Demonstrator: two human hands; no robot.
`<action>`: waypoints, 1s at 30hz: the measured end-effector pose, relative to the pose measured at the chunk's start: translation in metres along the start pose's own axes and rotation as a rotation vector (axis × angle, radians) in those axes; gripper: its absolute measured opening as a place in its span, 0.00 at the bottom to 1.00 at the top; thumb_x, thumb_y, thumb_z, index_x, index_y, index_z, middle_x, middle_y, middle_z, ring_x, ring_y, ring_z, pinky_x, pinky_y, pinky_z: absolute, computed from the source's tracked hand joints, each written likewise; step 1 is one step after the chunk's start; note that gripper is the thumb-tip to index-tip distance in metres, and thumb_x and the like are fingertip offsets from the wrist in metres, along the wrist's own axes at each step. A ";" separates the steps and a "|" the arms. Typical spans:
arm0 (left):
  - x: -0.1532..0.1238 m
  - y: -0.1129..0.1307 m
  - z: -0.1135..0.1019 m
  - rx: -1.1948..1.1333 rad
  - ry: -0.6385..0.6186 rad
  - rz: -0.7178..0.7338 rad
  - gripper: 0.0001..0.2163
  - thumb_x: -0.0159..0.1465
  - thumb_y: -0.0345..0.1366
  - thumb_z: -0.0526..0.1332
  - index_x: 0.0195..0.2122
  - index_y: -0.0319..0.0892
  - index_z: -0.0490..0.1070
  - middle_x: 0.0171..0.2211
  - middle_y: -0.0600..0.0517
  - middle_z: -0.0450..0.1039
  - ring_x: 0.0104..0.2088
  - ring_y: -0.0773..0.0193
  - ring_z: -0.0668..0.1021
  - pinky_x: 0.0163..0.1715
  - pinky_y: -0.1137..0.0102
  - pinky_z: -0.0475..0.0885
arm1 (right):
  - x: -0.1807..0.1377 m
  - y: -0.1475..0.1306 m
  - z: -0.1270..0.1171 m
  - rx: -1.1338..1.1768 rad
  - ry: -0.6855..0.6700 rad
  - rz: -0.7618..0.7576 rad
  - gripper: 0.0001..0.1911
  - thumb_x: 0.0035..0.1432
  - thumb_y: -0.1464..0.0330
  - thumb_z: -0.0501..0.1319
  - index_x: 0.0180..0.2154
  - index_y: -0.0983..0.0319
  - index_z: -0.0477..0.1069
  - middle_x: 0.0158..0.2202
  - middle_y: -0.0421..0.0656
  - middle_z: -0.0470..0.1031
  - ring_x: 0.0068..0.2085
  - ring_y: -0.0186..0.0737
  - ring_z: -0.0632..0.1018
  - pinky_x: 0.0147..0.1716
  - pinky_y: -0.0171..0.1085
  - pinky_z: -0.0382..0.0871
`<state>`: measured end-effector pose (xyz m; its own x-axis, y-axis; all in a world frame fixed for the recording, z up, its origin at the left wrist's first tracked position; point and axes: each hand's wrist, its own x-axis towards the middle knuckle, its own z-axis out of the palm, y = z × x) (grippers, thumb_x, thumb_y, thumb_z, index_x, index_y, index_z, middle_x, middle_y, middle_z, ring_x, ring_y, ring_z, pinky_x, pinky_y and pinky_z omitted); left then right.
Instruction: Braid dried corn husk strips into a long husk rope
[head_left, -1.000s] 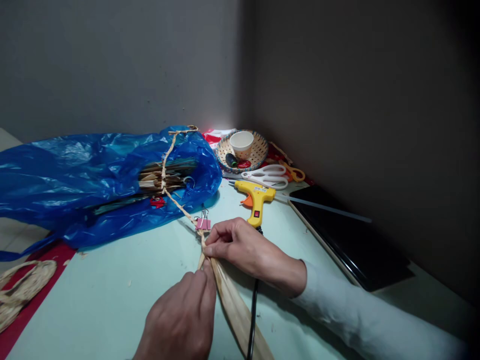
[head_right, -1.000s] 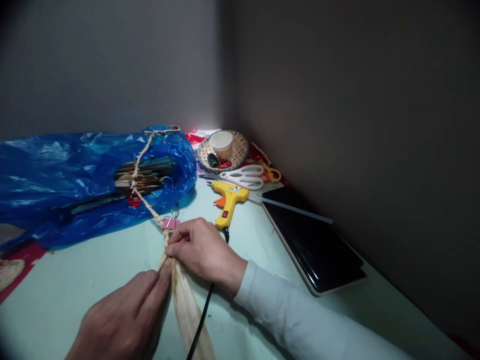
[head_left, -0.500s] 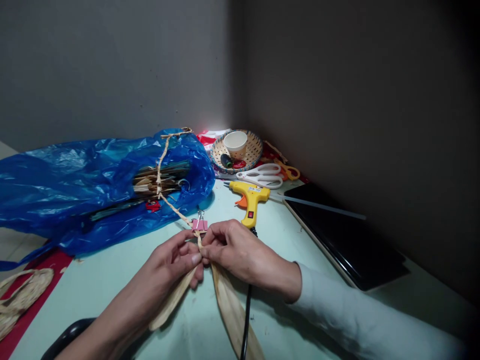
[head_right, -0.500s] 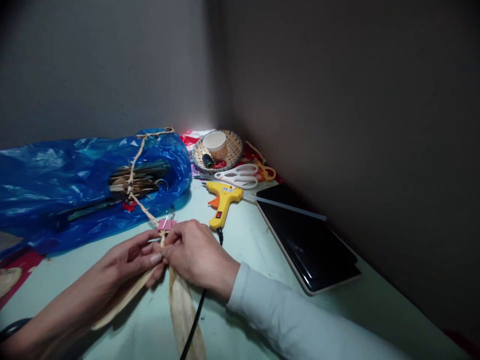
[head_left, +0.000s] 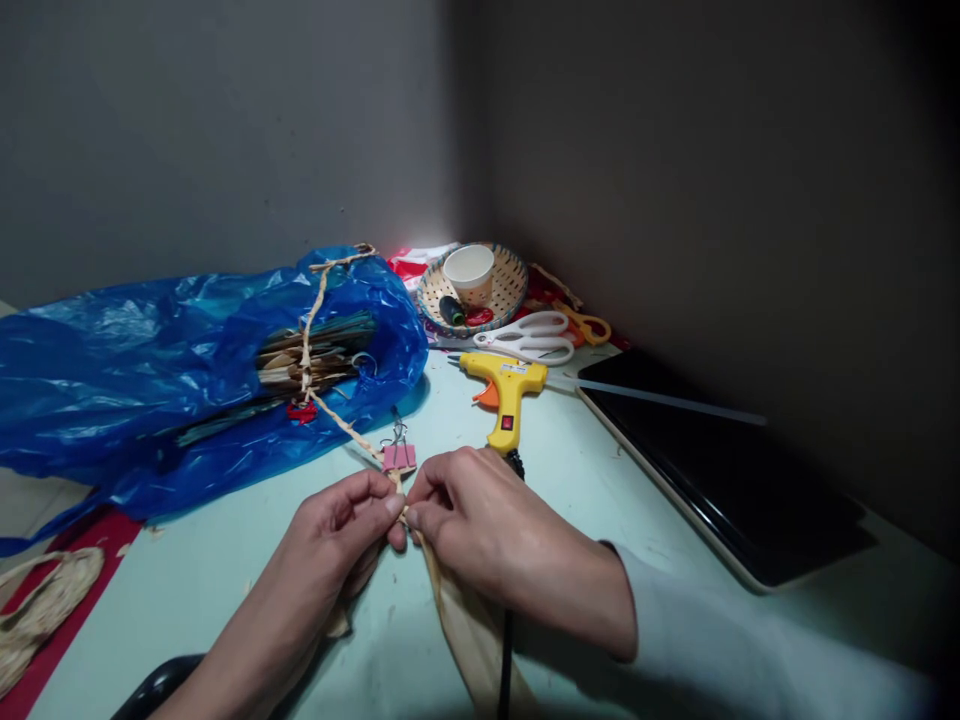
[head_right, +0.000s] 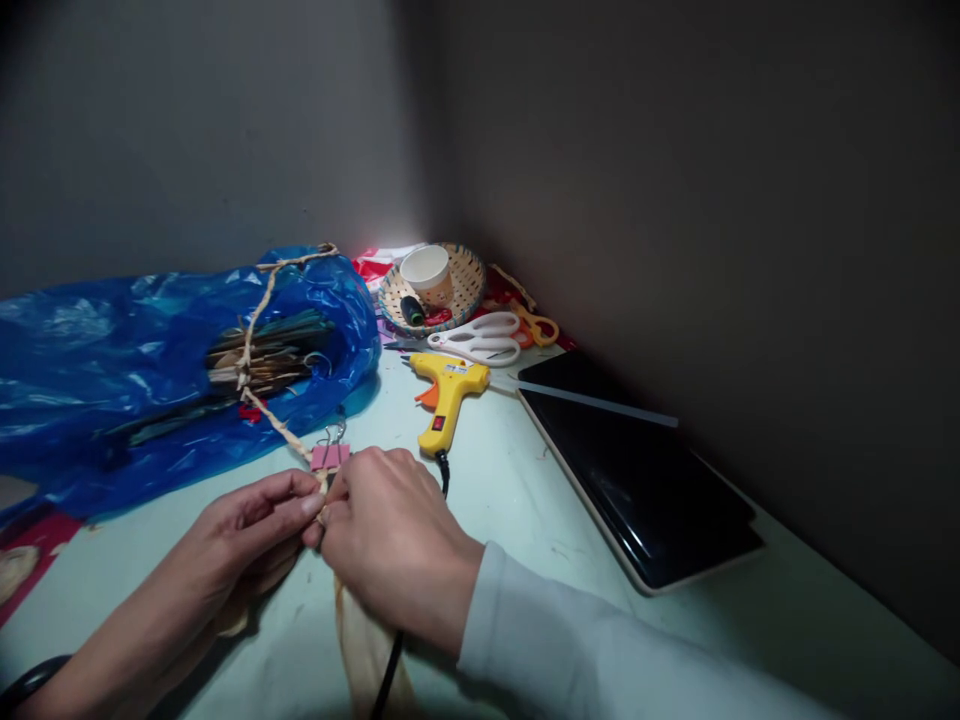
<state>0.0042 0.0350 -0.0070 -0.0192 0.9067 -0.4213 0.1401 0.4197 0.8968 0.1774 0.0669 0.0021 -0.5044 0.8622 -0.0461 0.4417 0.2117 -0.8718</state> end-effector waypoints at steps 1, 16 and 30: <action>0.000 0.000 0.000 0.012 -0.001 -0.004 0.14 0.56 0.46 0.68 0.31 0.40 0.71 0.19 0.59 0.63 0.16 0.76 0.54 0.16 0.77 0.44 | -0.001 -0.001 0.000 -0.012 0.005 0.005 0.10 0.54 0.71 0.58 0.25 0.62 0.77 0.22 0.41 0.74 0.27 0.35 0.71 0.27 0.33 0.55; -0.006 0.014 -0.006 -0.259 -0.017 -0.164 0.09 0.53 0.36 0.72 0.28 0.39 0.74 0.20 0.57 0.68 0.16 0.79 0.59 0.16 0.82 0.55 | -0.001 -0.010 -0.008 -0.068 -0.023 0.038 0.09 0.60 0.71 0.58 0.30 0.62 0.76 0.30 0.43 0.79 0.35 0.38 0.75 0.33 0.34 0.58; -0.011 0.024 -0.004 -0.327 0.058 -0.282 0.11 0.44 0.30 0.75 0.26 0.40 0.75 0.19 0.58 0.70 0.17 0.74 0.70 0.20 0.80 0.69 | 0.009 0.002 -0.009 -0.027 -0.115 -0.097 0.08 0.56 0.72 0.58 0.25 0.63 0.69 0.20 0.35 0.67 0.23 0.28 0.62 0.24 0.32 0.48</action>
<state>0.0034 0.0353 0.0195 -0.0688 0.7516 -0.6560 -0.1996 0.6339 0.7472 0.1804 0.0790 0.0041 -0.6265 0.7792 -0.0186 0.4058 0.3057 -0.8613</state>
